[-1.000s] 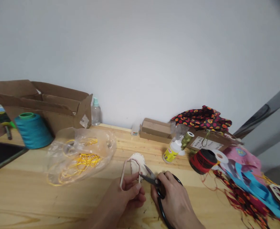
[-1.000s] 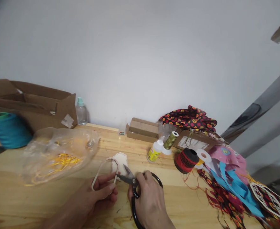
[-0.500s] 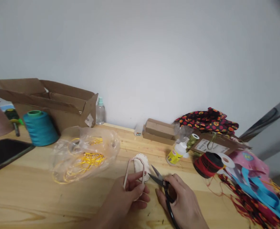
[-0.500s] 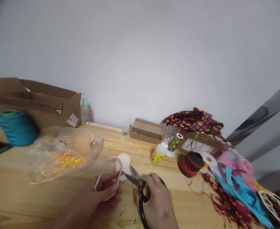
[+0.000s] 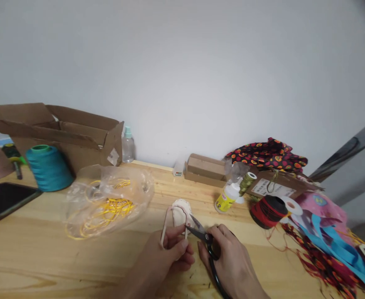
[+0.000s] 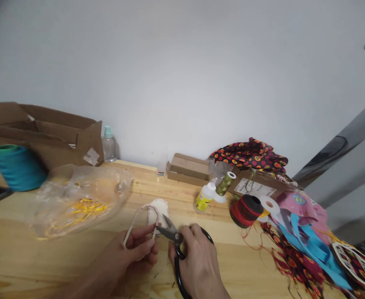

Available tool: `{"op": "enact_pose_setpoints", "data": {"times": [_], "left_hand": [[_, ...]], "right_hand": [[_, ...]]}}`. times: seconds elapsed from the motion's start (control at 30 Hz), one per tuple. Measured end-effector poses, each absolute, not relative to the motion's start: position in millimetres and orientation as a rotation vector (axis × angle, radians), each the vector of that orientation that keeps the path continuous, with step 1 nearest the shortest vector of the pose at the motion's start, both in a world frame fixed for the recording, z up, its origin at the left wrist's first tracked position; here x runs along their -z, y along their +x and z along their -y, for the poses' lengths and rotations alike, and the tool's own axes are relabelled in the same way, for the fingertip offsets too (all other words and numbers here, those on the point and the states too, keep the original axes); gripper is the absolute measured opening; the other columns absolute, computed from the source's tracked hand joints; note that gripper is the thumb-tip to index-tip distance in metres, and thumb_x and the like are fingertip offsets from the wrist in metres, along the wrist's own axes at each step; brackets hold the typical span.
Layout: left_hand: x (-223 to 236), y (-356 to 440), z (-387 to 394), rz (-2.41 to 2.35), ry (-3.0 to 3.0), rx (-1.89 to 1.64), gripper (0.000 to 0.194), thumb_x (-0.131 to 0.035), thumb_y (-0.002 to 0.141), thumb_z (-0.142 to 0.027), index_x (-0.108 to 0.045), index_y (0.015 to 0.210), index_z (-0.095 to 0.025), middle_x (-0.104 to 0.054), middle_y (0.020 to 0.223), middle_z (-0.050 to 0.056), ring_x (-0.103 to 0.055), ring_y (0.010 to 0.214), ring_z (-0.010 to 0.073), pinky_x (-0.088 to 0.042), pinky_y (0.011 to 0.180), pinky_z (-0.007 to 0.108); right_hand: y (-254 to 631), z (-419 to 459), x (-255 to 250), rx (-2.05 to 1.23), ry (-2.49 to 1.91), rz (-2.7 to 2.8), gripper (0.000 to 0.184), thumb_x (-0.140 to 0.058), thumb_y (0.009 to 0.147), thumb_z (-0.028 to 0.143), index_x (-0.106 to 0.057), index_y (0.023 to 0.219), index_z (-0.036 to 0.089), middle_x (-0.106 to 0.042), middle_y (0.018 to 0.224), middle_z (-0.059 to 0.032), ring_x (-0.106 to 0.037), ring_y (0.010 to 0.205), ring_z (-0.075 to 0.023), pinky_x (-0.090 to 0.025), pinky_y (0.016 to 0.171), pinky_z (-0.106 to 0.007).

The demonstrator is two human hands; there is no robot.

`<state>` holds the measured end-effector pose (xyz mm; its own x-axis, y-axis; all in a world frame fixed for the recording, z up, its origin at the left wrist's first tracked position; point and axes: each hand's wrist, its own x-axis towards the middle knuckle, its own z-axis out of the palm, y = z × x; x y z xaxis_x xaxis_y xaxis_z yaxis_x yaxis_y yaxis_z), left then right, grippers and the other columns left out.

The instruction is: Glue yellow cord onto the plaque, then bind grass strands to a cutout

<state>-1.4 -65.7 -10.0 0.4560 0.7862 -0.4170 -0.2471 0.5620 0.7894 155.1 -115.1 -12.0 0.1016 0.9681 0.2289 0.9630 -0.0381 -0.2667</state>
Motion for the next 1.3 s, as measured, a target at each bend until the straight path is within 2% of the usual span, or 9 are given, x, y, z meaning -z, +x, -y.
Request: {"op": "enact_pose_setpoints", "data": {"times": [0.17,0.37,0.47,0.63,0.73,0.87,1.03,1.17,1.3], "left_hand": [[12,4,83,-0.724,0.867,-0.568,0.053,-0.075,0.049,-0.039,-0.065,0.093,-0.011,-0.061,0.047,0.001,-0.053,0.042,0.0089,-0.039,0.046,0.019],[4,1,79,-0.799,0.671,-0.648,0.069,-0.079,0.041,-0.037,-0.057,0.101,-0.011,-0.064,0.057,0.001,-0.058,0.050,0.0123,-0.044,0.048,0.022],[4,0,73,-0.818,0.678,-0.650,0.070,-0.080,0.039,-0.038,-0.056,0.098,-0.010,-0.064,0.058,0.002,-0.058,0.051,0.0132,-0.044,0.048,0.023],[10,2,69,-0.836,0.773,-0.650,0.045,-0.076,0.048,-0.035,-0.060,0.083,-0.011,-0.064,0.060,0.003,-0.058,0.052,0.0138,-0.043,0.050,0.024],[14,2,70,-0.788,0.844,-0.638,0.034,-0.071,0.056,-0.032,-0.062,0.082,-0.013,-0.063,0.062,0.002,-0.057,0.053,0.0131,-0.041,0.051,0.024],[11,2,72,-0.764,1.017,-0.622,0.024,-0.062,0.067,-0.031,-0.065,0.085,-0.014,-0.061,0.062,0.001,-0.053,0.053,0.0116,-0.036,0.050,0.021],[6,-1,64,-0.578,1.176,-0.564,0.018,-0.061,0.069,-0.024,-0.067,0.082,-0.015,-0.063,0.067,0.000,-0.054,0.067,0.0130,-0.039,0.070,0.024],[12,-2,53,-0.728,0.957,-0.577,0.011,-0.067,0.061,-0.023,-0.065,0.065,-0.013,-0.060,0.055,-0.003,-0.051,0.053,0.0098,-0.036,0.053,0.019],[11,2,53,-0.697,0.982,-0.540,0.009,-0.067,0.060,-0.021,-0.066,0.067,-0.015,-0.062,0.057,-0.003,-0.052,0.054,0.0093,-0.038,0.055,0.018]], "right_hand": [[160,104,5,0.007,-2.209,1.790,0.006,-0.050,0.074,0.029,-0.054,0.075,0.024,-0.058,0.072,-0.0012,-0.058,0.063,-0.0175,-0.038,0.052,-0.024],[167,106,9,-0.031,-2.138,1.735,0.012,-0.052,0.073,0.033,-0.056,0.080,0.024,-0.058,0.072,-0.0009,-0.057,0.065,-0.0178,-0.040,0.055,-0.025],[169,109,10,-0.136,-2.007,1.666,0.016,-0.053,0.073,0.034,-0.058,0.083,0.022,-0.059,0.072,-0.0021,-0.056,0.064,-0.0179,-0.043,0.058,-0.027],[162,104,5,-0.518,-1.601,1.508,0.030,-0.054,0.074,0.030,-0.055,0.100,0.016,-0.060,0.075,-0.0030,-0.056,0.059,-0.0137,-0.045,0.056,-0.022],[152,97,-2,-0.625,-1.498,1.496,0.030,-0.056,0.072,0.024,-0.055,0.100,0.016,-0.060,0.076,-0.0021,-0.055,0.057,-0.0114,-0.045,0.054,-0.020],[142,92,-8,-0.514,-1.535,1.629,0.027,-0.051,0.071,0.014,-0.058,0.097,0.018,-0.059,0.065,0.0013,-0.051,0.053,-0.0104,-0.041,0.050,-0.019],[140,95,-2,-0.261,-1.509,1.811,0.037,-0.049,0.063,0.005,-0.059,0.095,0.020,-0.058,0.067,0.0018,-0.049,0.053,-0.0105,-0.040,0.051,-0.020],[142,96,6,-0.167,-1.389,1.907,0.038,-0.046,0.062,0.004,-0.057,0.093,0.020,-0.057,0.066,0.0008,-0.051,0.055,-0.0119,-0.039,0.051,-0.020],[142,97,4,0.009,-1.405,1.900,0.037,-0.046,0.060,0.004,-0.057,0.091,0.021,-0.056,0.063,0.0007,-0.050,0.054,-0.0131,-0.037,0.047,-0.020]]}}
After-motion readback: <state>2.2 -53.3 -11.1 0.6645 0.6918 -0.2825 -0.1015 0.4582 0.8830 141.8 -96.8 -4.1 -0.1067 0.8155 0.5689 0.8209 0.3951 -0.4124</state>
